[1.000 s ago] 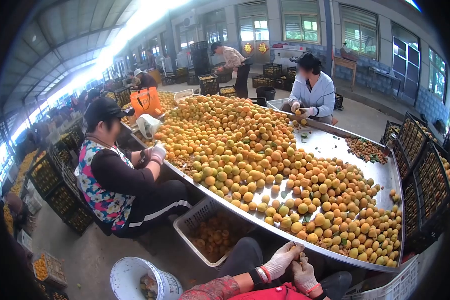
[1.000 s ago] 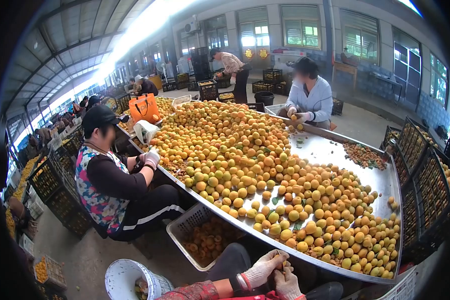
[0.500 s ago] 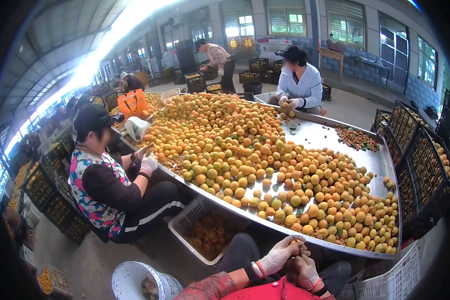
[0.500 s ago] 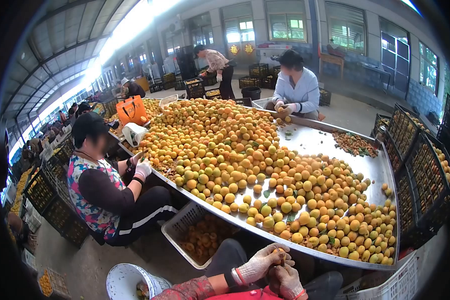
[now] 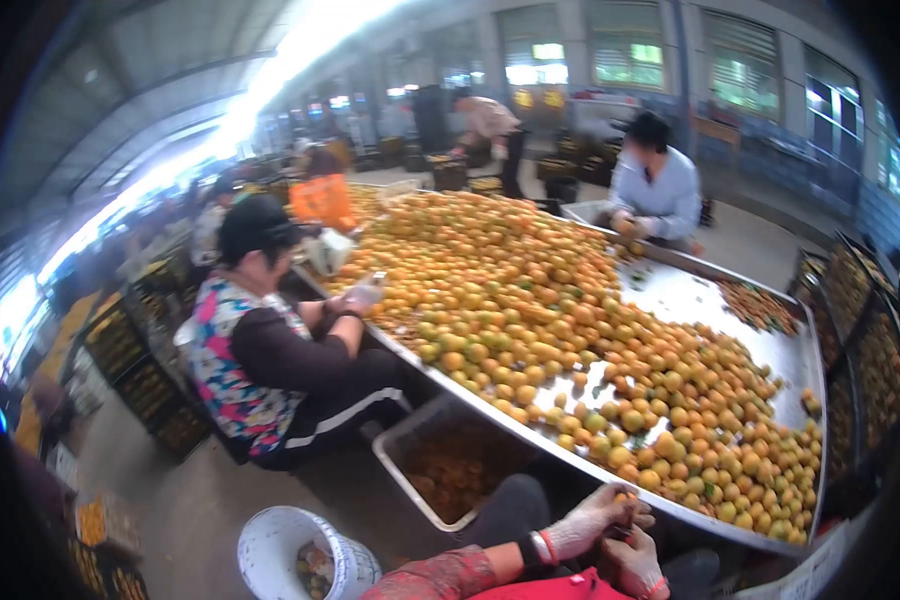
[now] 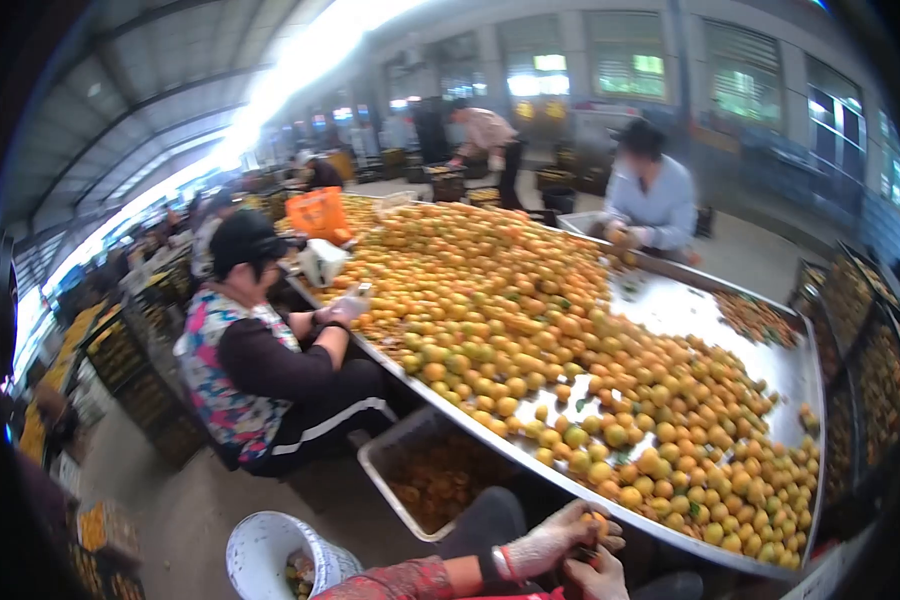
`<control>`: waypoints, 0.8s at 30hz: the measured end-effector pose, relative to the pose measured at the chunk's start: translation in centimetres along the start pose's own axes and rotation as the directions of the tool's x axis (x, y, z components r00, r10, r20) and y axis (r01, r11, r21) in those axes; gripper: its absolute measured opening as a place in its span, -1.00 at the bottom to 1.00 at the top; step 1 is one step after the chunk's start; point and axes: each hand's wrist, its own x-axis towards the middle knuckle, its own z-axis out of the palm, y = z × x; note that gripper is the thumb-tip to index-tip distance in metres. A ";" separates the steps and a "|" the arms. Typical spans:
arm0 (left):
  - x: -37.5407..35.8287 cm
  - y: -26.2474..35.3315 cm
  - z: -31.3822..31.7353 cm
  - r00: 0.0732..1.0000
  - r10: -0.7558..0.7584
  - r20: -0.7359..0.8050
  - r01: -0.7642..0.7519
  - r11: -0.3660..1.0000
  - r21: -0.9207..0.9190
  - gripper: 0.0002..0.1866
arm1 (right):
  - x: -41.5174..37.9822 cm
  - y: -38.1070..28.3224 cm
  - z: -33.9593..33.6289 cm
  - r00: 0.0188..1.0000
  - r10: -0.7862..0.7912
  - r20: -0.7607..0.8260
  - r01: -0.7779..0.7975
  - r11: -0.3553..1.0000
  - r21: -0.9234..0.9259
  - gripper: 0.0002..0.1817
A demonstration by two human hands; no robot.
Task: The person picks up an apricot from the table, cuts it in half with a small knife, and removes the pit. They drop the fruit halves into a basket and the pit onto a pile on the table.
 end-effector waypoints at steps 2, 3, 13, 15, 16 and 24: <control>0.2 -0.8 -1.0 1.000 0.016 0.001 -0.016 0.998 -0.055 -0.62 | -0.6 0.3 -0.2 0.998 -0.054 0.037 0.053 0.998 0.032 -0.77; 0.1 -0.7 -0.9 0.999 0.011 -0.042 -0.013 0.999 -0.037 -0.59 | -1.7 -3.0 1.0 0.990 0.122 0.069 -0.125 0.991 0.043 -0.86; 2.0 -1.0 -0.2 0.989 -0.075 -0.130 0.054 0.985 -0.161 -0.57 | 4.9 -5.7 -1.8 0.744 -0.661 -0.097 0.479 0.630 -0.611 -0.95; 3.2 -2.5 -0.6 0.996 -0.055 -0.074 0.050 0.996 -0.074 -0.59 | 5.1 -5.7 -1.0 0.706 -0.705 -0.073 0.498 0.567 -0.656 -0.92; 3.7 -3.1 -0.9 0.995 -0.074 -0.064 0.070 0.996 -0.053 -0.60 | 5.2 -5.6 -0.6 0.687 -0.724 -0.059 0.507 0.536 -0.675 -0.90; 6.5 -7.8 -4.5 0.972 0.232 -0.049 -0.184 0.868 0.461 -0.53 | 5.8 -2.4 -1.1 0.660 -0.676 -0.328 0.552 0.733 -0.398 -0.88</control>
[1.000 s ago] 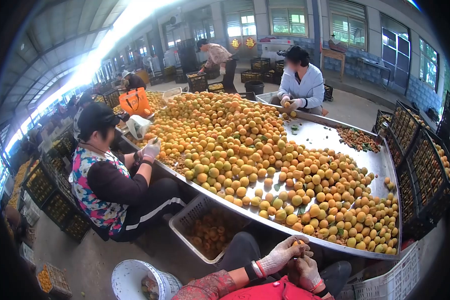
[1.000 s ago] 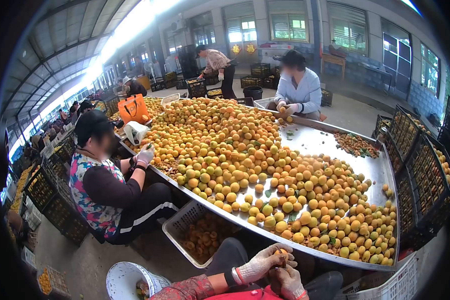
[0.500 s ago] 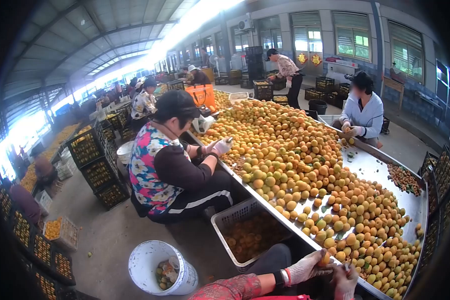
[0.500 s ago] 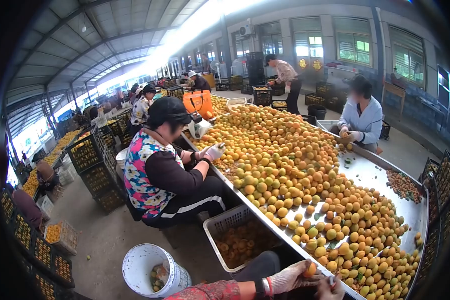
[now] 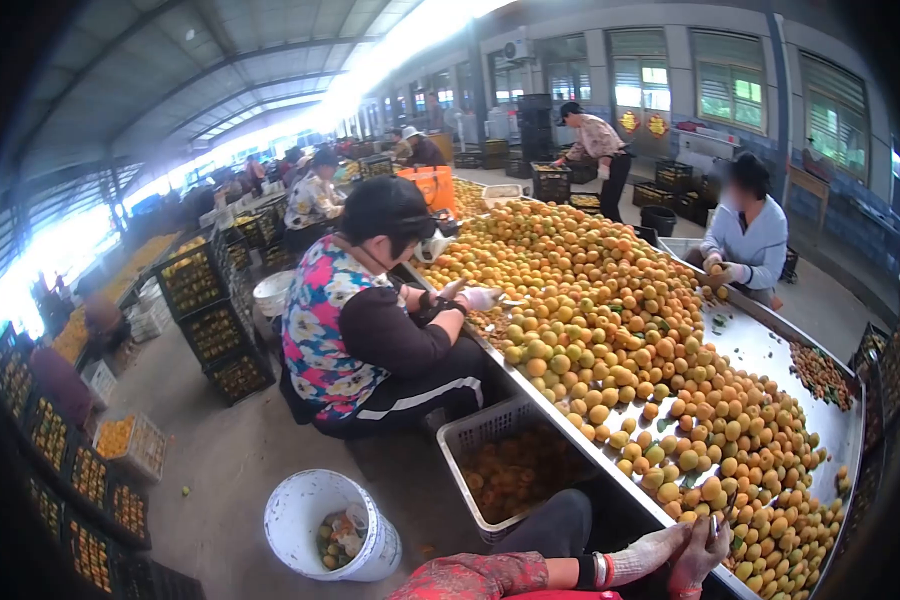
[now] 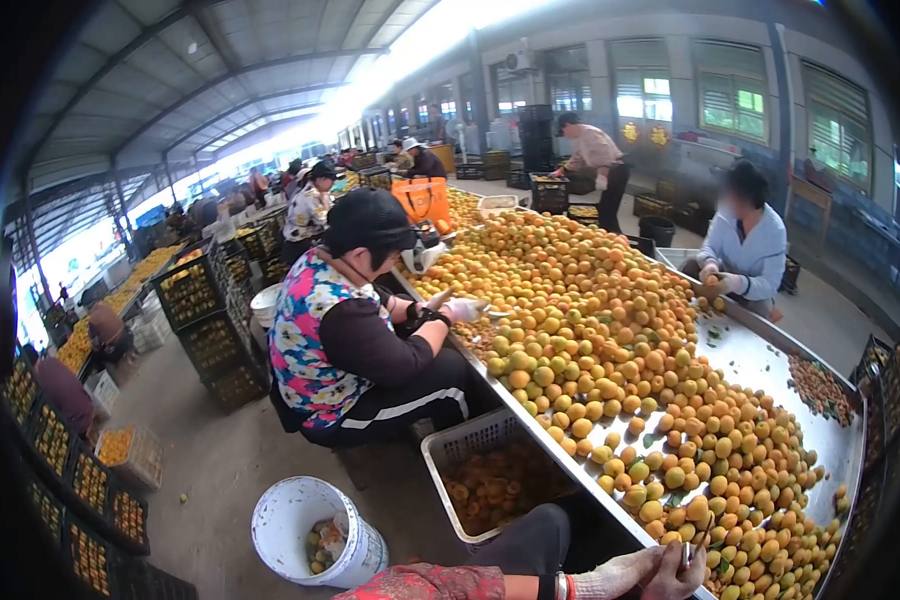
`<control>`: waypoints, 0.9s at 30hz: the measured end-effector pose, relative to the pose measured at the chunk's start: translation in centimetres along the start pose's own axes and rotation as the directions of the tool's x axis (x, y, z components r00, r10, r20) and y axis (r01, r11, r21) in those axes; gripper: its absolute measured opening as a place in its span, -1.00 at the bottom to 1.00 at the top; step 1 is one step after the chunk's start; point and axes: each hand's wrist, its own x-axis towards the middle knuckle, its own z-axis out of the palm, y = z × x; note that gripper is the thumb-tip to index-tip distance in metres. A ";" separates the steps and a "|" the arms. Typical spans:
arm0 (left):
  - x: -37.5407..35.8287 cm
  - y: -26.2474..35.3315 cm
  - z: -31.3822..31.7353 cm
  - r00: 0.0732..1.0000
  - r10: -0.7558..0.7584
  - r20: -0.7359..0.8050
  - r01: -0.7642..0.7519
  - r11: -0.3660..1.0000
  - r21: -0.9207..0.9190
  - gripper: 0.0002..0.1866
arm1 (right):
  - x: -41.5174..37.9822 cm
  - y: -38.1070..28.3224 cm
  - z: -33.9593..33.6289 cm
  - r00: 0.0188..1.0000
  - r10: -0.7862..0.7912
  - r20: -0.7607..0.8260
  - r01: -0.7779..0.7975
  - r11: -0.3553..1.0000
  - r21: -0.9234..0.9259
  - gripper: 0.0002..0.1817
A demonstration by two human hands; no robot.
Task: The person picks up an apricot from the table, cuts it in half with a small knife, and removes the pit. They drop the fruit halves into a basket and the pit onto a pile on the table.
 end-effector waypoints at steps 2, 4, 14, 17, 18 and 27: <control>-0.3 1.4 -0.3 0.999 0.041 -0.008 -0.038 0.965 0.258 -0.51 | 0.4 0.8 -0.5 0.998 -0.036 0.056 0.037 0.999 -0.017 -0.88; -0.1 1.5 -0.1 0.995 0.097 -0.019 -0.092 0.977 0.192 -0.50 | 0.6 0.2 -0.1 0.990 -0.122 0.072 0.128 0.988 -0.090 -0.87; -2.7 7.3 0.7 0.995 0.077 -0.062 -0.041 0.892 0.449 -0.56 | 1.1 0.2 0.7 0.979 0.196 0.055 -0.202 0.970 0.136 -0.84; -2.1 4.7 0.2 0.995 0.046 -0.094 -0.011 0.938 0.345 -0.60 | 0.8 0.2 1.1 0.986 0.157 0.062 -0.164 0.978 0.128 -0.87; -2.0 3.5 0.0 0.992 0.071 -0.103 -0.033 0.943 0.331 -0.60 | 0.5 0.2 1.2 0.984 0.163 0.066 -0.170 0.977 0.125 -0.88; -3.9 3.9 -0.4 0.978 0.205 -0.027 -0.197 0.965 0.173 -0.54 | 0.8 1.7 0.4 0.965 0.208 0.157 -0.224 0.971 0.090 -0.89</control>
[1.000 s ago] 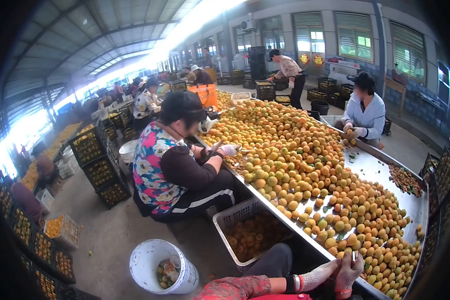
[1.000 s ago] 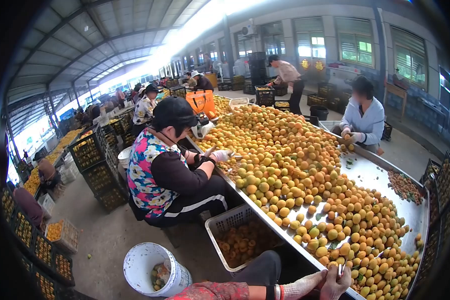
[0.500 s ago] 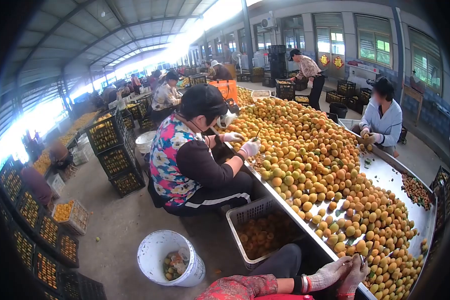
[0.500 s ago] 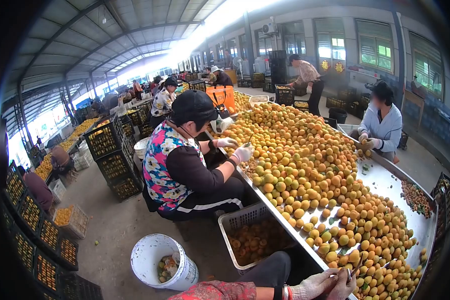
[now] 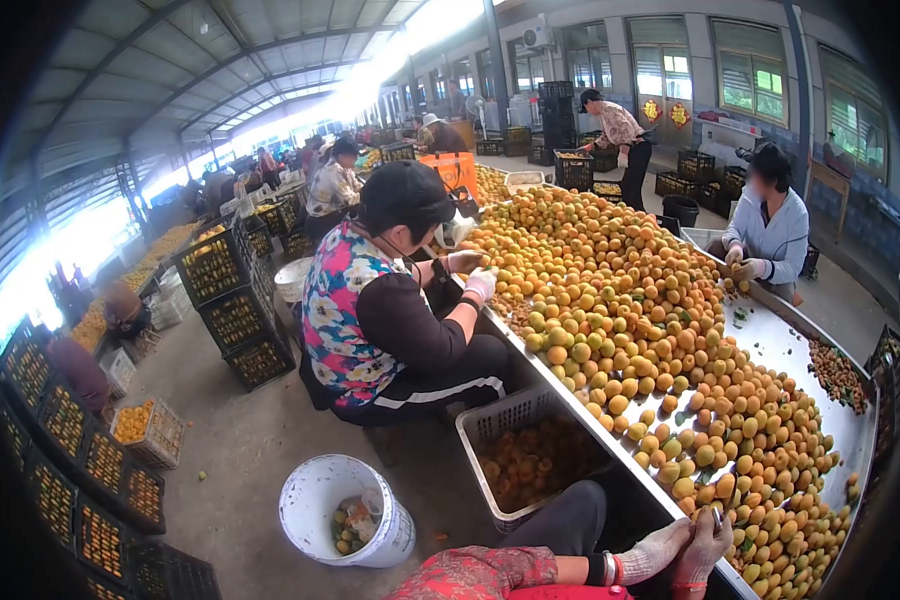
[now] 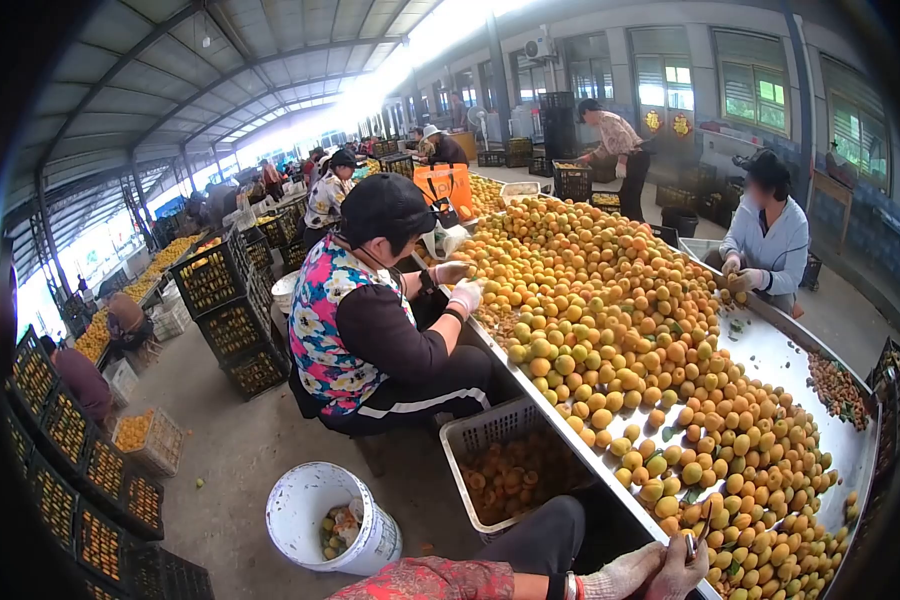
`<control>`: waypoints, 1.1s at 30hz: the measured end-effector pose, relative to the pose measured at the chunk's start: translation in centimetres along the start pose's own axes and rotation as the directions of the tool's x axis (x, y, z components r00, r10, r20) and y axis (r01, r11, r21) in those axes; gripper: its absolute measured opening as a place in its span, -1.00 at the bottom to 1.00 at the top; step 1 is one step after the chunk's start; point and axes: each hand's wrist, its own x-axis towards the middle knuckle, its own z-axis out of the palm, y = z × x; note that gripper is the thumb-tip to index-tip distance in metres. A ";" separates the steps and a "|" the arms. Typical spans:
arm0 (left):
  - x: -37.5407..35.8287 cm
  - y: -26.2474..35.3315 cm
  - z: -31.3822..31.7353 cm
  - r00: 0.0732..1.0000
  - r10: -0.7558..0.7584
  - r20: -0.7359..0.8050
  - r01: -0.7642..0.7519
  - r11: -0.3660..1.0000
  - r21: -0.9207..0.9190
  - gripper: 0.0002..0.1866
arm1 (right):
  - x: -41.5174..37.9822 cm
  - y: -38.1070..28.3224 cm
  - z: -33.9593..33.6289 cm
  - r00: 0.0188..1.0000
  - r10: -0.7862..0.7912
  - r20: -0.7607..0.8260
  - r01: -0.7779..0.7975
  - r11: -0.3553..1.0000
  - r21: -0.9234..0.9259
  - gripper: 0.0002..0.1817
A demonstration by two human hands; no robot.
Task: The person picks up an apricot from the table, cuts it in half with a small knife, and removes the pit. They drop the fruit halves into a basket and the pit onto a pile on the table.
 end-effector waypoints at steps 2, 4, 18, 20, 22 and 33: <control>0.6 -1.1 -0.1 0.999 -0.043 -0.028 0.045 0.997 0.058 -0.53 | -0.5 -1.6 0.8 1.000 -0.006 0.004 0.006 1.000 -0.009 -0.88; 0.7 -1.3 0.1 0.997 -0.050 -0.063 0.056 0.993 0.102 -0.53 | -0.6 -1.8 1.0 1.000 -0.005 -0.001 0.004 1.000 -0.014 -0.88; 4.8 -13.2 1.9 1.000 0.011 -0.025 -0.010 0.999 0.031 -0.69 | -1.5 -2.6 0.6 0.882 -0.448 0.146 0.454 0.724 -0.520 -0.83; 4.3 -11.2 2.0 0.972 -0.215 0.096 0.228 0.758 -0.611 -0.72 | -1.1 -3.1 0.5 0.760 -0.593 0.268 0.616 0.524 -0.589 -0.90; 3.2 -7.7 1.6 0.950 -0.266 0.162 0.301 0.651 -0.696 -0.73 | -1.2 -3.7 0.2 0.670 -0.630 0.393 0.706 0.375 -0.601 -0.86; 2.5 -7.8 0.4 0.915 -0.235 0.329 0.399 0.399 -0.826 -0.75 | -2.0 -4.7 2.7 0.685 -0.610 0.397 0.707 0.428 -0.563 -0.78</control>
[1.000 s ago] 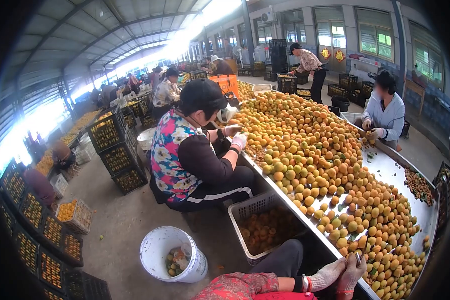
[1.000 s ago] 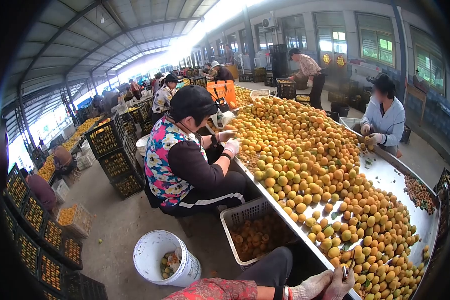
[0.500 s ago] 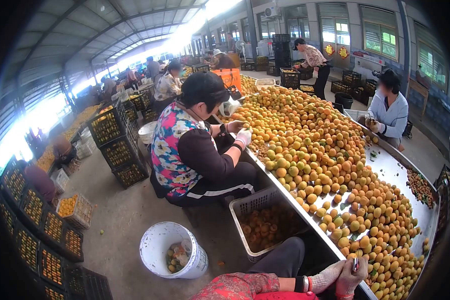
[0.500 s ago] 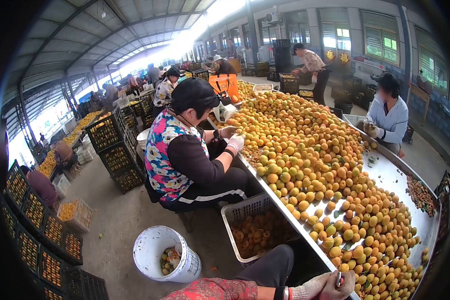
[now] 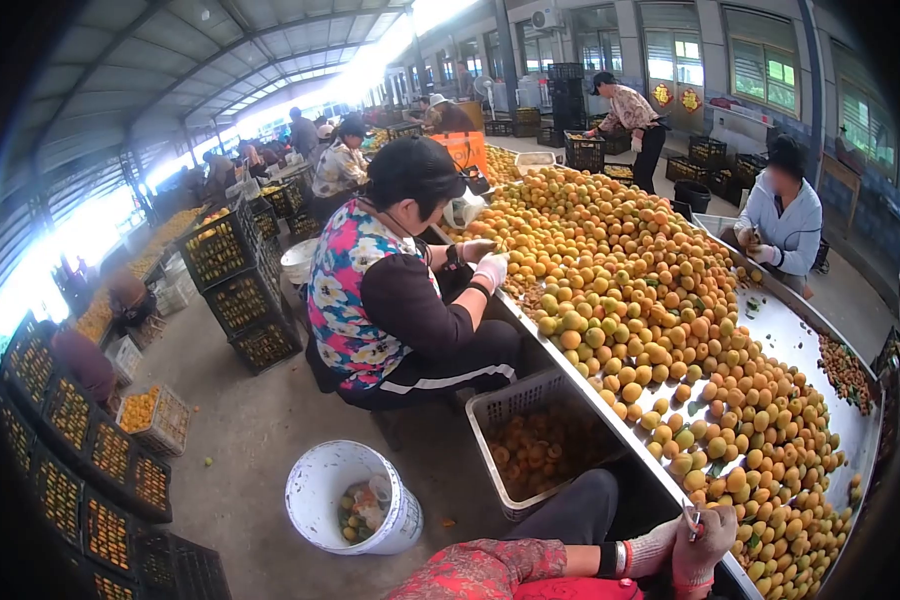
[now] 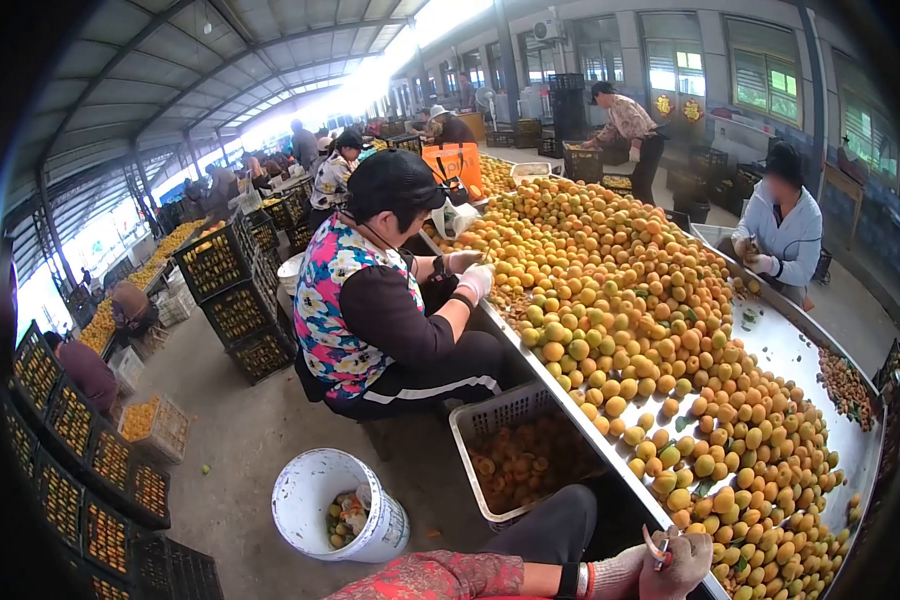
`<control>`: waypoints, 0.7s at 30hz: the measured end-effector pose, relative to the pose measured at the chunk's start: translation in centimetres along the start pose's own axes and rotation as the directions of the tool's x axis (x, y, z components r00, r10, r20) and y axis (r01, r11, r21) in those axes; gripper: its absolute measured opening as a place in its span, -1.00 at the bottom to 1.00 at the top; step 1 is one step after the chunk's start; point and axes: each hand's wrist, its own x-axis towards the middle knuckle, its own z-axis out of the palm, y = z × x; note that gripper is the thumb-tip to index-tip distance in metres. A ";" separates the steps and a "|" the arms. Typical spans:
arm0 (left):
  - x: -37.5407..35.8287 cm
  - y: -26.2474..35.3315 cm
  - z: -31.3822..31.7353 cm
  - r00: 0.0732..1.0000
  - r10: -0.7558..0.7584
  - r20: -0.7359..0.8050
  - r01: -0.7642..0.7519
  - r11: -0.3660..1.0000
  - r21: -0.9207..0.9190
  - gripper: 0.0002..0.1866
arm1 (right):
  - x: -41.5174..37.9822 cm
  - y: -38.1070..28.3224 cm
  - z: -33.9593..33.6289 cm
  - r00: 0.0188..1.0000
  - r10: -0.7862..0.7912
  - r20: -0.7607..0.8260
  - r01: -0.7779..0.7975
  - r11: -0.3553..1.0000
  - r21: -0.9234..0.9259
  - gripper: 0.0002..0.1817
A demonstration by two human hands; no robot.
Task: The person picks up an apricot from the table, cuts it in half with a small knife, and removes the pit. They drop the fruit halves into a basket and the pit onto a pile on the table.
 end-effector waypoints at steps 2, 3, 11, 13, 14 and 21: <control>0.7 0.0 -0.9 1.000 -0.001 -0.004 0.000 0.994 -0.106 -0.74 | -0.1 0.1 0.3 1.000 0.007 0.011 -0.007 1.000 0.028 -0.79; 0.5 0.3 -0.6 0.999 0.046 0.025 -0.043 0.993 -0.113 -0.73 | -0.1 -0.1 0.2 1.000 0.006 0.016 -0.007 0.998 0.069 -0.79; -5.8 5.5 10.8 0.957 0.105 -0.271 -0.060 0.983 0.171 -0.53 | 0.1 0.1 -3.0 0.977 0.108 0.186 -0.146 0.968 0.205 -0.53; -5.7 5.5 11.6 0.950 0.080 -0.300 -0.030 0.985 0.169 -0.52 | -0.4 1.0 -3.2 0.976 0.120 0.181 -0.163 0.955 0.246 -0.53; -5.5 5.2 11.6 0.944 0.090 -0.317 -0.040 0.986 0.161 -0.52 | -0.9 1.3 -3.4 0.975 0.128 0.184 -0.177 0.943 0.283 -0.54; -5.0 5.2 12.2 0.918 -0.013 -0.396 0.054 0.994 0.094 -0.51 | -1.5 2.6 -6.1 0.318 0.747 0.583 -0.764 -0.162 0.624 -0.67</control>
